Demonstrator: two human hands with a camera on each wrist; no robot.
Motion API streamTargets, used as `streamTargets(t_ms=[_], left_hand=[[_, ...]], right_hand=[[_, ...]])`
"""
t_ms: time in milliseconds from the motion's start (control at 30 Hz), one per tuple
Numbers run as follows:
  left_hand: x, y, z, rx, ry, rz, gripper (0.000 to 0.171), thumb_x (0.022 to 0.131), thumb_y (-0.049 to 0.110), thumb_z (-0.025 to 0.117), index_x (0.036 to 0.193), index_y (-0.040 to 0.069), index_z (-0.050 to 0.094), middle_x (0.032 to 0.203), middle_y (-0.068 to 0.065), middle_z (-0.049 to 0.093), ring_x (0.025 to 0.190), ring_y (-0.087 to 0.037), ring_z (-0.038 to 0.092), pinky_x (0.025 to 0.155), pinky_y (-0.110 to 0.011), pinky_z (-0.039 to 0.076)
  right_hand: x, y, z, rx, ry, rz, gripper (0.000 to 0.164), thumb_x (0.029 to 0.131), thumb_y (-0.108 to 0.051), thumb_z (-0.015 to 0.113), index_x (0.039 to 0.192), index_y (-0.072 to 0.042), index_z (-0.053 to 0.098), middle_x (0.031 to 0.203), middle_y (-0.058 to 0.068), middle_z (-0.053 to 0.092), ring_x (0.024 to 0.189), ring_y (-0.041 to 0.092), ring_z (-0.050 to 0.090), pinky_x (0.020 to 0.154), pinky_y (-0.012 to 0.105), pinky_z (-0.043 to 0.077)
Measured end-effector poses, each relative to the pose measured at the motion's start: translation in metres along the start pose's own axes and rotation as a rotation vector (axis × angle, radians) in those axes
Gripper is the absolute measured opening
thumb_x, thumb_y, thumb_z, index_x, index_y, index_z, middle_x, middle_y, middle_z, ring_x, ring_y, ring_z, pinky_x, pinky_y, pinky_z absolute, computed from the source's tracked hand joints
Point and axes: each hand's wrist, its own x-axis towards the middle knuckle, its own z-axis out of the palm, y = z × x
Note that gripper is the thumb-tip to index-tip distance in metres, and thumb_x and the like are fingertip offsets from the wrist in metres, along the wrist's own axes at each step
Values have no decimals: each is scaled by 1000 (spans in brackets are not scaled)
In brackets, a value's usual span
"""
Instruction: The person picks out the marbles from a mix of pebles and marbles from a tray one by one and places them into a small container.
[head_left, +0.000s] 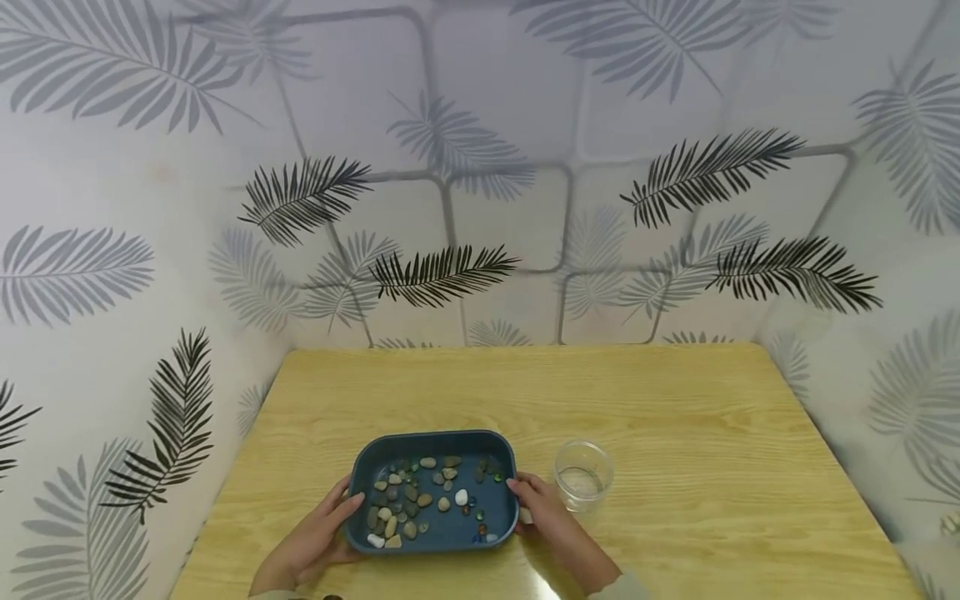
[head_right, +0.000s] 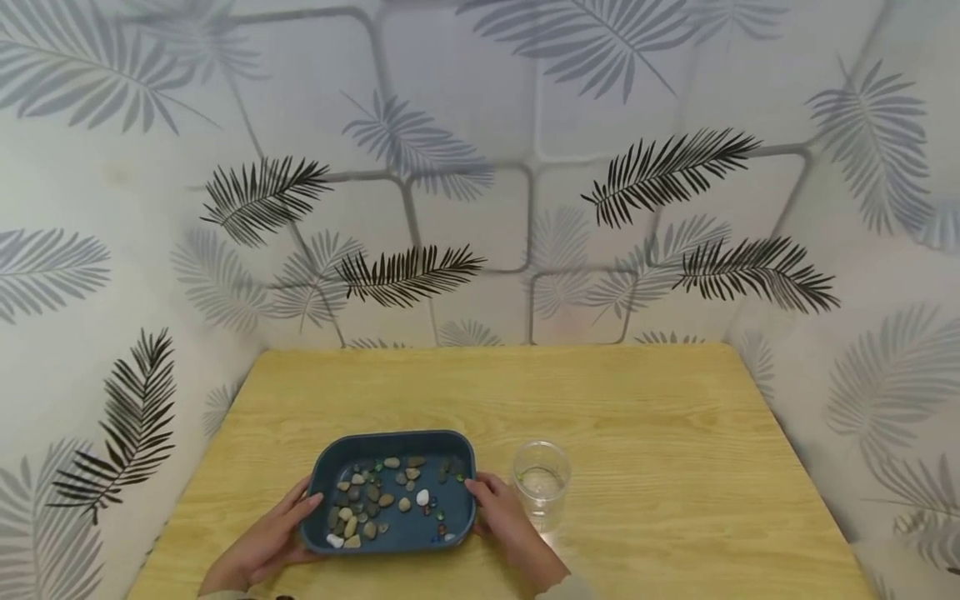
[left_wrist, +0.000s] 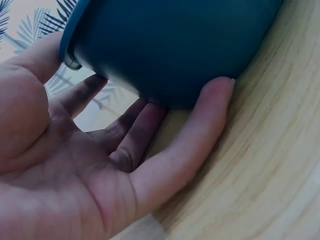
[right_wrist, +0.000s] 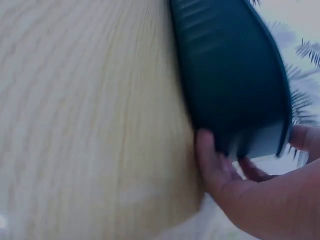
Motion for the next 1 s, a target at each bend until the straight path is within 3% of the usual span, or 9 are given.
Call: streamTargets(t_ms=[133,233,367,467,567,667,800,1000], left_hand=[[4,3,-1,7,-16,9,66,99,37,42,150,22,2,151,-24,0,120,-37,41,85,-58,44],[6,4,-2,13,-23,17,65,99,41,39,150,23,2,151,-23,-2,124,-39,37,86,-59,43],[5,4,-4,-5,-26,19,66,100,43,37,150,22,0,152,-22,-5,128,-40,31,86,-60,43],[2,2,-5,-37,-22,13,68,99,43,38,150,20,-1,151,-22,-5,125,-39,36,86,-61,42],[-1,-1,-6,-65,-13,8,69,99,43,38,150,18,-1,151,-23,-4,120,-36,42,86,-61,42],[-2,-4,-7,-74,-6,9,69,99,43,38,150,17,0,151,-24,-3,118,-34,45,86,-61,42],[-3,-6,-9,-62,-3,14,69,99,44,37,150,16,1,151,-23,-1,119,-34,45,85,-61,42],[-3,-9,-8,-68,-10,27,67,100,42,36,150,15,2,151,-23,0,119,-34,44,86,-61,42]], right_hand=[[-6,-11,3,-53,-11,-79,60,96,-29,49,140,6,30,138,27,37,123,37,42,92,43,46],[-12,-22,7,-165,43,-164,61,95,-30,52,142,2,30,141,25,35,126,38,38,98,48,39],[-17,-33,14,-314,148,-279,56,92,-29,57,139,-4,39,143,19,35,130,36,31,101,50,35],[-20,-38,19,-392,175,-362,44,91,-23,59,132,-8,49,137,13,42,128,32,36,99,48,37],[-20,-41,24,-456,120,-406,31,91,-20,60,121,-12,57,124,8,53,114,26,49,90,41,46],[-18,-44,29,-527,0,-424,24,91,-17,59,115,-10,60,107,4,60,95,19,57,77,31,50],[-10,-44,35,-654,-119,-409,20,90,-12,60,108,-4,62,90,-2,61,80,11,57,68,24,50],[0,-43,44,-807,-159,-353,17,87,-9,63,102,-1,63,82,-4,59,74,9,55,62,24,48]])
